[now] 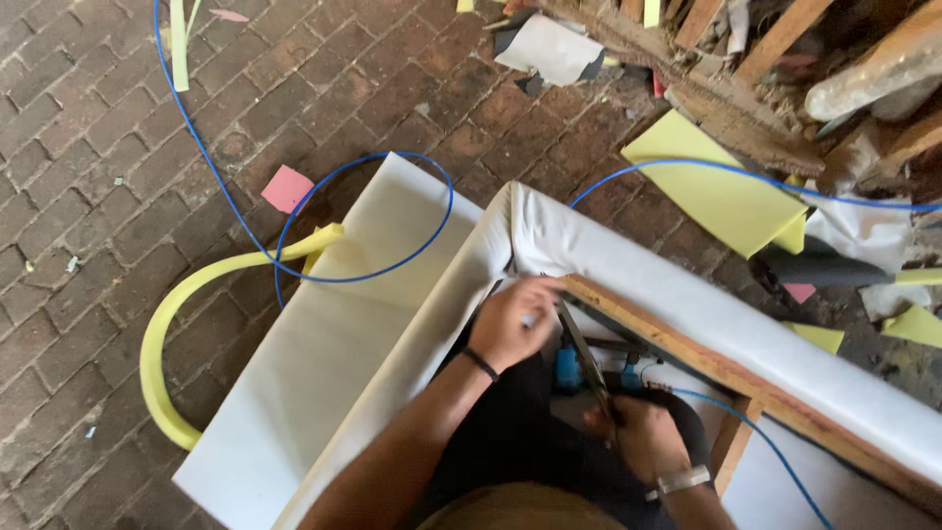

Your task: The person wraps a white fabric cover over a foam-padded frame, folds and smooths the corners, and secures the fabric using a pneumatic staple gun. They trim excess fabric with scissors and continue stapling along the edges to complete the upholstery.

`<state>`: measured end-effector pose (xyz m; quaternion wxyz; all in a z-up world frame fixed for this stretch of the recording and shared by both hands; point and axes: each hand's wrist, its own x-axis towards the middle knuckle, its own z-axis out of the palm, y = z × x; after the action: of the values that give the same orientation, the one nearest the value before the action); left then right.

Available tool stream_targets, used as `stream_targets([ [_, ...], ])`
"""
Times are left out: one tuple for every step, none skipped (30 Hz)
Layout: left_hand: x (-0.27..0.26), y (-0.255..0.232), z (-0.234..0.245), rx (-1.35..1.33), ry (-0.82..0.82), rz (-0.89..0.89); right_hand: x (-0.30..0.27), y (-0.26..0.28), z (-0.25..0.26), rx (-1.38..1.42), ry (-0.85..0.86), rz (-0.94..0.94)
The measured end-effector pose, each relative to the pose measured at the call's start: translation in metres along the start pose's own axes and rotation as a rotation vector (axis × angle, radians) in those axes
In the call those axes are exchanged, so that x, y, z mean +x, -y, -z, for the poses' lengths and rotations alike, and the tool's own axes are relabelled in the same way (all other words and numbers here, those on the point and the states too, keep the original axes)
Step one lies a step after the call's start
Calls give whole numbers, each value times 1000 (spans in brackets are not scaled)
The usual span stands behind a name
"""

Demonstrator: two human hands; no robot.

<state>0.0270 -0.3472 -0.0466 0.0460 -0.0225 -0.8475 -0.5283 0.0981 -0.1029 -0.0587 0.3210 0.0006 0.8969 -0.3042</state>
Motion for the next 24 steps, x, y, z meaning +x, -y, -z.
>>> stream_targets([
  [4,12,-2,-70,-173,238,0,-7,-1,128,-9,-6],
  [13,23,-7,-23,-202,256,5,-11,-3,187,-19,-39],
  [15,31,-15,26,-226,286,1,-16,-9,247,-19,-81],
  [15,37,-25,75,-249,316,-3,-20,-13,306,-19,-123],
  [20,40,-33,97,-305,269,-3,-22,-16,350,-12,-142],
  [24,41,-39,120,-359,222,-3,-22,-18,394,-4,-161],
  [31,42,-42,142,-416,170,0,-21,-19,438,-1,-177],
  [39,41,-42,209,-429,113,3,-19,-19,461,-20,-149],
  [42,39,-42,275,-436,62,1,-19,-20,485,-36,-129],
  [46,36,-41,340,-442,11,-1,-20,-21,508,-51,-109],
  [55,32,-40,375,-441,-63,-1,-20,-18,546,-32,-151],
  [66,27,-41,410,-440,-137,0,-21,-15,583,-12,-194],
  [73,21,-42,449,-435,-207,-3,-21,-15,623,13,-239],
  [81,15,-45,448,-403,-163,-5,-22,-15,624,16,-212],
  [92,8,-51,447,-373,-117,-7,-22,-14,624,21,-184],
  [99,1,-55,446,-343,-71,-8,-22,-13,623,25,-155],
  [107,-4,-58,473,-304,-19,-8,-22,-12,591,36,-186],
  [113,-8,-60,498,-265,33,-8,-21,-11,559,47,-217],
  [113,-11,-59,522,-223,88,-9,-20,-13,526,59,-252],
  [108,-12,-56,398,-123,69,-9,-19,-13,492,71,-231],
  [99,-12,-54,270,-25,47,-9,-20,-12,455,80,-211],
  [87,-11,-51,141,72,24,-8,-21,-11,419,90,-191],
  [71,-8,-45,15,36,-112,-7,-22,-8,412,84,-189],
  [50,-4,-40,-110,0,-249,-4,-23,-5,404,79,-188],
])
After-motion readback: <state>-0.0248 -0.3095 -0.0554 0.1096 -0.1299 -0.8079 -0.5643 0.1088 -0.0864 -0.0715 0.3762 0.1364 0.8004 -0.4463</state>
